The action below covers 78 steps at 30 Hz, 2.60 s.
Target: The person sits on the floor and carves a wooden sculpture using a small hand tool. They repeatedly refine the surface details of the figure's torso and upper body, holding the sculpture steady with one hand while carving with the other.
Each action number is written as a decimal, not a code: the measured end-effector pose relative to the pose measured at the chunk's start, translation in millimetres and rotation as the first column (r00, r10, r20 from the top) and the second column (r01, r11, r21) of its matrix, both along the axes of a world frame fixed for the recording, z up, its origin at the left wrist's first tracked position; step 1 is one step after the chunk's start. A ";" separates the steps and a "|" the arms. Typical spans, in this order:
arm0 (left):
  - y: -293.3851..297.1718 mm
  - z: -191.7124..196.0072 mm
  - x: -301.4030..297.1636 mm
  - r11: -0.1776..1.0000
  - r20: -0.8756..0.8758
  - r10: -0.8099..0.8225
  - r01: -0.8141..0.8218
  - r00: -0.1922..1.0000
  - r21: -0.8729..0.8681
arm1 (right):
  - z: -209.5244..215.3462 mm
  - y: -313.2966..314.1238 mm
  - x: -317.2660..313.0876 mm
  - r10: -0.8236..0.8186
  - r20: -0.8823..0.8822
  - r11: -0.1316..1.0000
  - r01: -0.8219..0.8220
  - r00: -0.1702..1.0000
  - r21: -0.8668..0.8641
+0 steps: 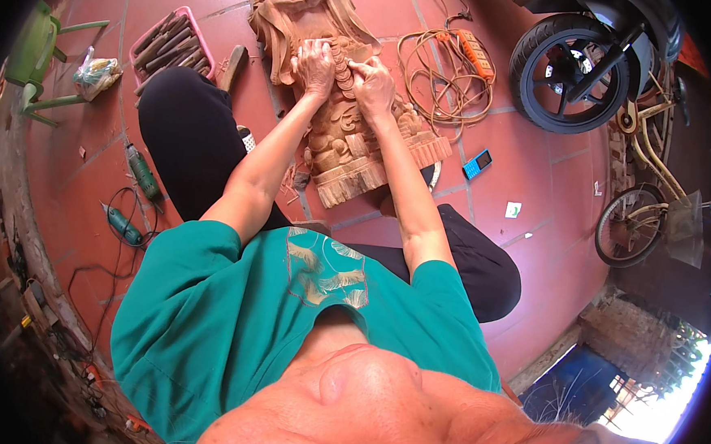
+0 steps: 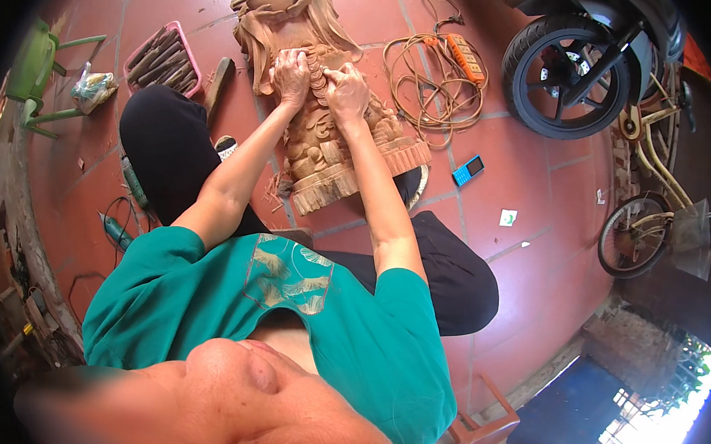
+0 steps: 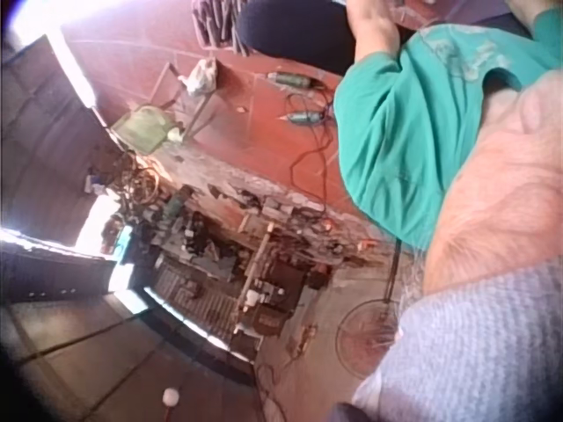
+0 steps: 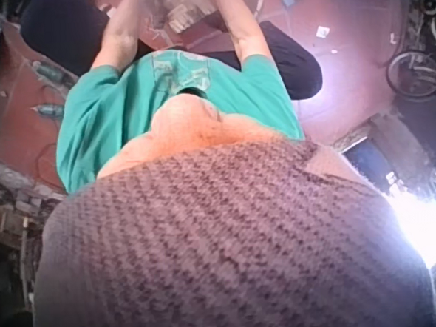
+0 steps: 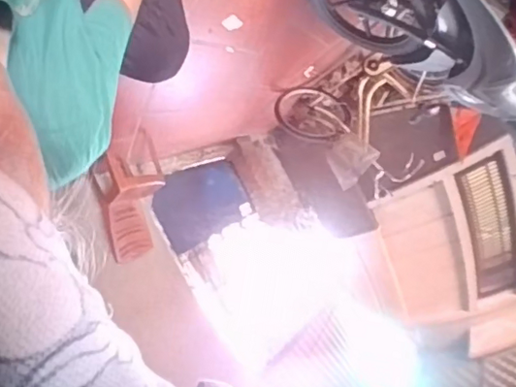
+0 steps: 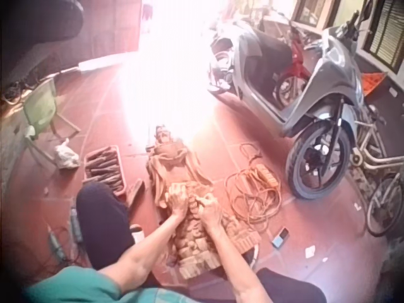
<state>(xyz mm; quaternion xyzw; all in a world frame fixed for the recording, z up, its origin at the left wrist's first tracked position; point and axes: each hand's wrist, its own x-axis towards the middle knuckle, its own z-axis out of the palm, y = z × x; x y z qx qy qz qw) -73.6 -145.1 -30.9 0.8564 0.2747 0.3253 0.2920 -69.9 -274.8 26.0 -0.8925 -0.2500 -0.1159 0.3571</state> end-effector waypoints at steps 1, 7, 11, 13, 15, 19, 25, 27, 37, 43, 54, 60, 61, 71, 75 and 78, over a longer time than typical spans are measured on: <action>-1.5 0.4 -0.9 1.000 0.005 -0.003 0.003 1.000 -0.003 | -0.4 -0.4 -2.3 0.019 0.084 0.994 -0.010 0.996 -0.111; -2.0 -0.9 2.0 1.000 0.025 -0.010 0.010 1.000 0.007 | -3.3 15.1 14.5 0.058 0.263 0.938 0.037 0.963 -0.344; -0.3 -0.9 1.2 1.000 0.015 -0.025 0.025 1.000 0.009 | -1.7 8.7 5.7 0.076 0.226 0.938 0.008 0.971 -0.348; -0.5 0.5 -1.7 0.999 0.020 -0.043 0.043 0.999 -0.001 | 4.6 -0.3 -0.3 0.080 0.170 0.930 -0.012 0.982 -0.367; -0.5 2.9 -2.7 1.000 0.024 -0.029 0.029 0.999 0.006 | 8.5 -8.5 -1.4 0.094 0.122 0.931 -0.044 0.988 -0.362; -2.2 3.6 -2.0 1.000 -0.015 -0.007 0.007 1.000 0.030 | 11.2 -19.2 0.5 0.073 0.040 0.961 -0.059 0.997 -0.269; -2.6 -0.2 0.9 1.000 0.015 -0.013 0.013 1.000 0.011 | 2.3 -3.6 11.6 0.029 0.148 0.985 -0.003 0.989 -0.172; 0.6 -2.5 -0.3 1.000 0.031 -0.021 0.022 0.999 -0.009 | 7.0 -7.8 8.9 0.077 0.065 0.975 -0.061 0.995 -0.215; -2.4 -1.2 1.1 1.000 -0.012 -0.004 0.004 1.000 0.000 | 32.9 -31.8 41.1 0.340 -0.115 0.725 -0.338 0.933 -0.601; -2.3 -1.8 0.9 1.000 -0.001 -0.013 0.013 1.000 -0.005 | 15.5 -33.2 29.6 0.097 -0.103 0.970 -0.117 0.990 -0.213; -1.6 -1.3 2.3 1.000 0.029 -0.011 0.012 1.000 -0.020 | 26.1 -39.5 31.8 0.182 -0.168 0.914 -0.230 0.969 -0.335; -1.8 -0.8 0.5 1.000 -0.028 -0.009 0.009 1.000 0.004 | 0.0 -38.4 27.8 -0.062 -0.114 0.985 0.042 0.991 -0.169; -1.7 -0.1 2.0 1.000 -0.038 -0.015 0.015 0.999 0.006 | 1.5 -37.8 27.0 -0.065 -0.112 0.986 0.047 0.992 -0.162; -2.1 -1.3 2.9 1.000 0.027 0.011 -0.010 1.000 -0.013 | 2.5 -31.5 11.1 -0.001 -0.133 0.992 -0.015 0.991 -0.123; 0.0 -2.5 2.0 1.000 -0.027 0.013 -0.012 1.000 0.021 | 2.8 -23.4 14.6 -0.041 -0.038 0.989 0.035 0.998 -0.143; -3.8 -1.1 1.6 1.000 -0.030 0.006 -0.005 1.000 0.026 | -16.4 -23.3 36.5 -0.089 0.098 0.990 0.099 0.991 -0.100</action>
